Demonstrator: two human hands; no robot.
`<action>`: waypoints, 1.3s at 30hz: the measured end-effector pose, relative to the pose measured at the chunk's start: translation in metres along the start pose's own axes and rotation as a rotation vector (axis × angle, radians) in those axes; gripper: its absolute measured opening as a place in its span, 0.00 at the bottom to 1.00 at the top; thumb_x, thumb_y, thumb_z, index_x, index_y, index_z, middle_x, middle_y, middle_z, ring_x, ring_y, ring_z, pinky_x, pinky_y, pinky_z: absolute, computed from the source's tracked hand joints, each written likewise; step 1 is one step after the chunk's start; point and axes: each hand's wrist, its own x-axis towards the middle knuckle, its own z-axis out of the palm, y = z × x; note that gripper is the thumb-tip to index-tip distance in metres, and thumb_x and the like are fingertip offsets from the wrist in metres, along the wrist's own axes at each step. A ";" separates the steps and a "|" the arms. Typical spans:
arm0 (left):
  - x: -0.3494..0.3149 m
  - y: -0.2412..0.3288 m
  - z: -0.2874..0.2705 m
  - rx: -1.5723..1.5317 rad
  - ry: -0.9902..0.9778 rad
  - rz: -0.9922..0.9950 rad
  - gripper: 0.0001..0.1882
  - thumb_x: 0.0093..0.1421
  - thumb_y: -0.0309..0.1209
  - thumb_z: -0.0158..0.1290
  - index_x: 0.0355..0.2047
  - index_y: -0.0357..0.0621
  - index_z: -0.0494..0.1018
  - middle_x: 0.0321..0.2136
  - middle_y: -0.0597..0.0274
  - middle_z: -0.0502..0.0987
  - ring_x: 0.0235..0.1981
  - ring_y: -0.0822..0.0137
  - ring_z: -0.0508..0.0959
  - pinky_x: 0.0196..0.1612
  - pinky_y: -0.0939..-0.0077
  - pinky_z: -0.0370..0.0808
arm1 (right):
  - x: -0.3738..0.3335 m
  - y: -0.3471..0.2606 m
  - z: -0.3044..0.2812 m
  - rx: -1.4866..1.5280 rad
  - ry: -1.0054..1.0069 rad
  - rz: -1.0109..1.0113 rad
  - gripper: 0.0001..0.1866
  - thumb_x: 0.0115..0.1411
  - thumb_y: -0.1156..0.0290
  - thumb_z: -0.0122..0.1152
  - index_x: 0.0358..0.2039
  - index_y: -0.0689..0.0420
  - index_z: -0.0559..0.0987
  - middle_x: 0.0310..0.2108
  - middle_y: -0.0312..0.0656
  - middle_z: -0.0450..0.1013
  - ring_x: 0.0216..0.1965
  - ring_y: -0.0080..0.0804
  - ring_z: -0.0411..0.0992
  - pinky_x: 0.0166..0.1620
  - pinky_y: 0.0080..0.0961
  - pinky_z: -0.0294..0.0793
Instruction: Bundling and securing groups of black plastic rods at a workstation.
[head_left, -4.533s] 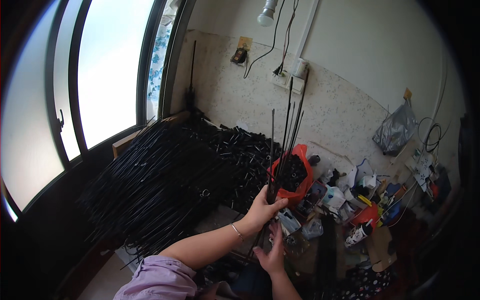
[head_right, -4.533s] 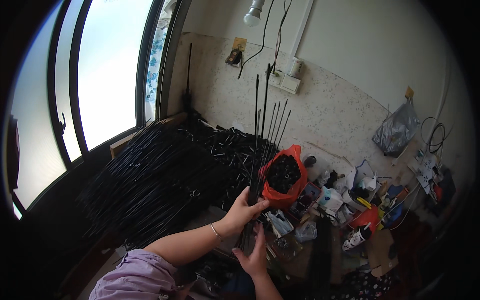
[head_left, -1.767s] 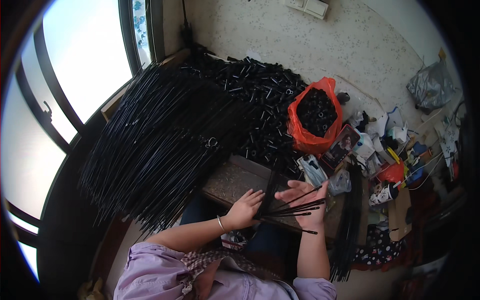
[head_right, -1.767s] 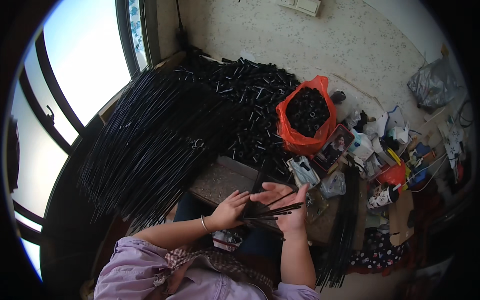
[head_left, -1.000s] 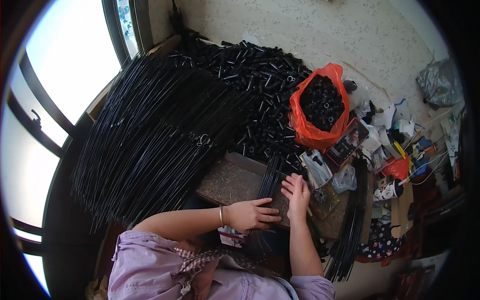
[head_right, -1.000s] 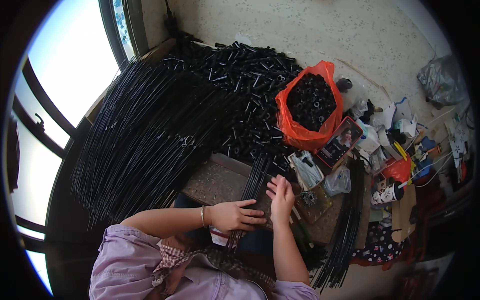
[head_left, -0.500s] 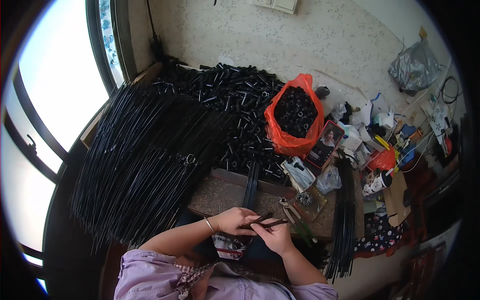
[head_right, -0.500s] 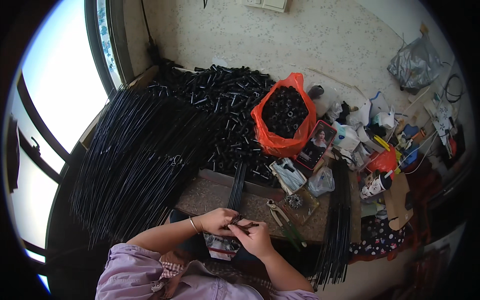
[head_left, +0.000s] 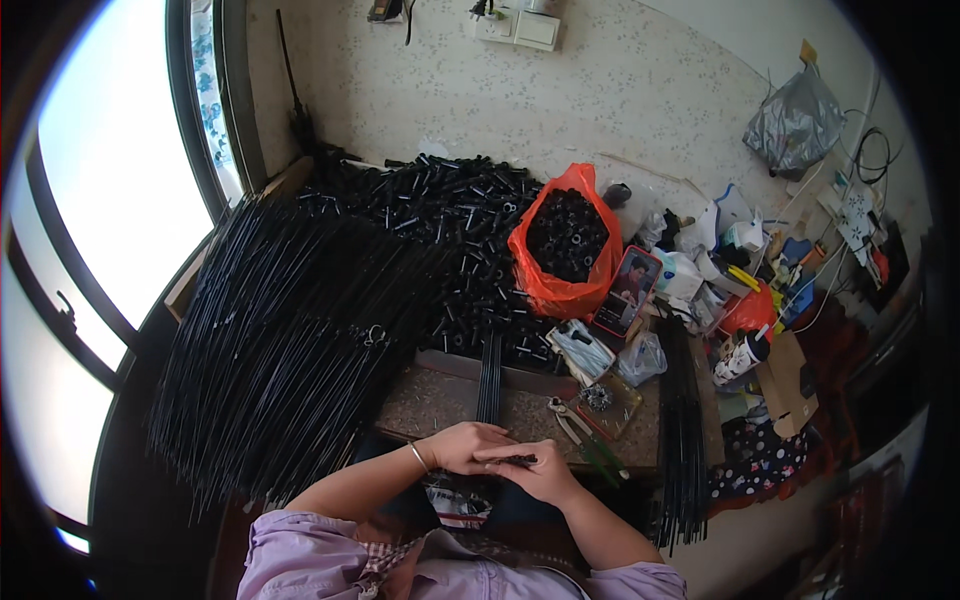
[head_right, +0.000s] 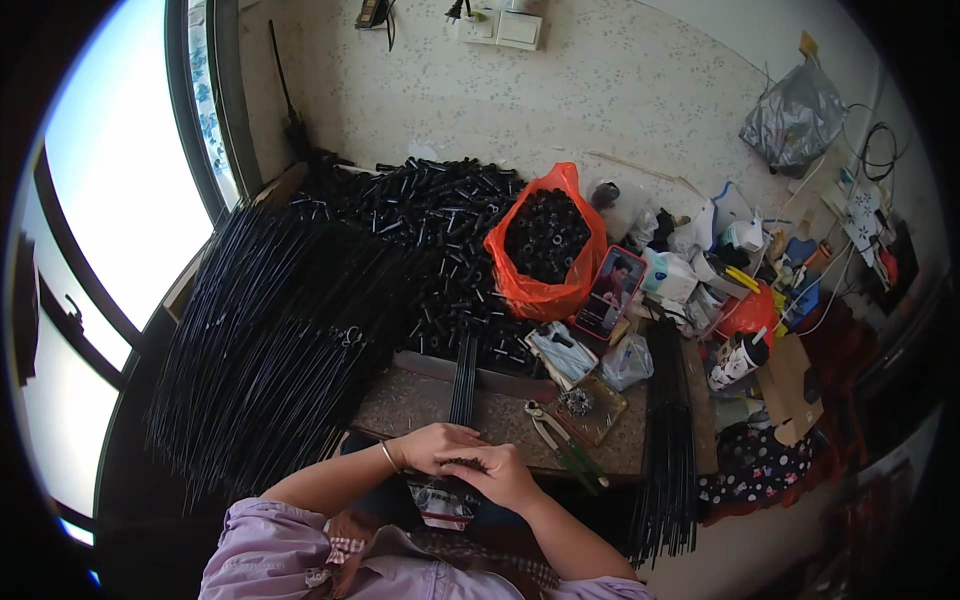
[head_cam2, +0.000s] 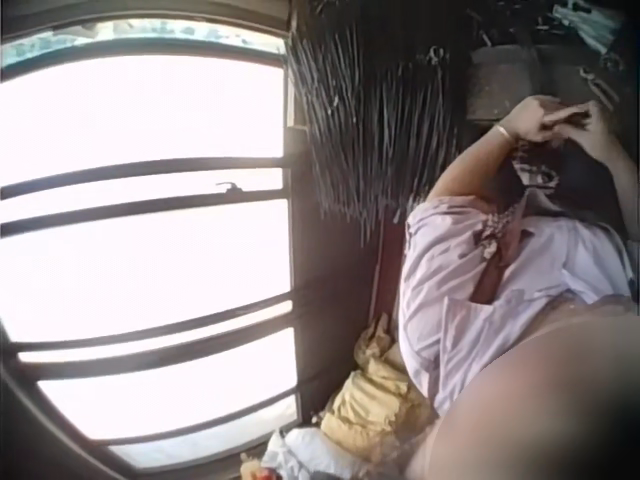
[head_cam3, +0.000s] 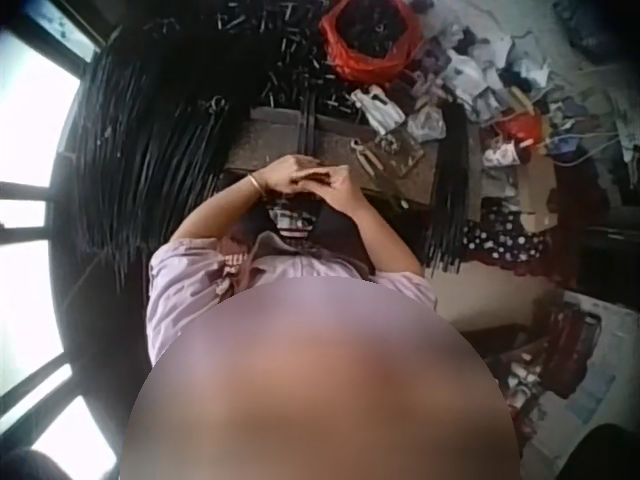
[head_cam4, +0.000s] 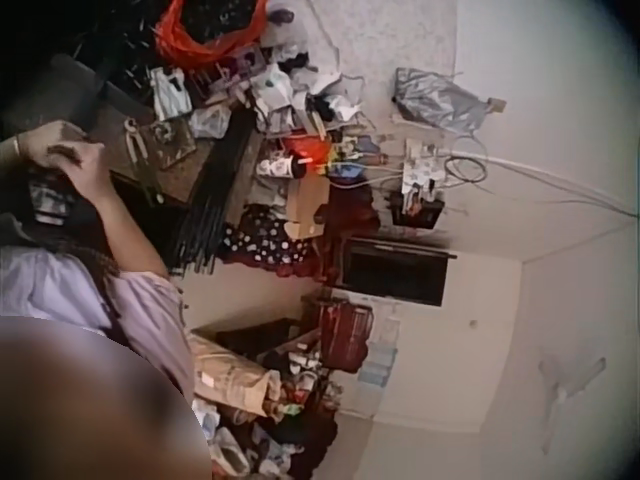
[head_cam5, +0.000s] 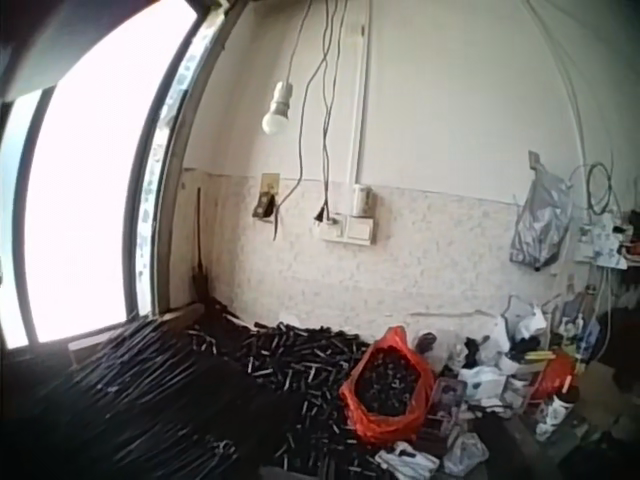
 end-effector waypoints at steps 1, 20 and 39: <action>-0.003 -0.004 0.001 0.053 -0.023 -0.064 0.24 0.51 0.35 0.54 0.47 0.38 0.67 0.41 0.48 0.74 0.43 0.47 0.73 0.52 0.58 0.67 | -0.005 0.016 -0.001 0.120 0.039 0.149 0.10 0.51 0.74 0.63 0.36 0.58 0.80 0.29 0.41 0.78 0.31 0.26 0.77 0.34 0.20 0.73; 0.063 0.085 -0.082 -0.497 0.127 -0.126 0.12 0.52 0.27 0.58 0.37 0.36 0.76 0.31 0.54 0.79 0.34 0.63 0.80 0.38 0.77 0.76 | 0.091 0.075 -0.125 -0.703 0.376 0.196 0.09 0.54 0.69 0.56 0.33 0.60 0.79 0.25 0.46 0.75 0.26 0.40 0.74 0.32 0.29 0.71; 0.059 0.085 -0.085 -0.324 0.367 -0.308 0.09 0.53 0.26 0.56 0.34 0.34 0.77 0.29 0.55 0.80 0.31 0.65 0.80 0.37 0.78 0.75 | 0.061 0.011 -0.087 -0.278 0.406 -0.159 0.07 0.53 0.83 0.53 0.32 0.62 0.78 0.27 0.36 0.69 0.26 0.22 0.67 0.29 0.16 0.65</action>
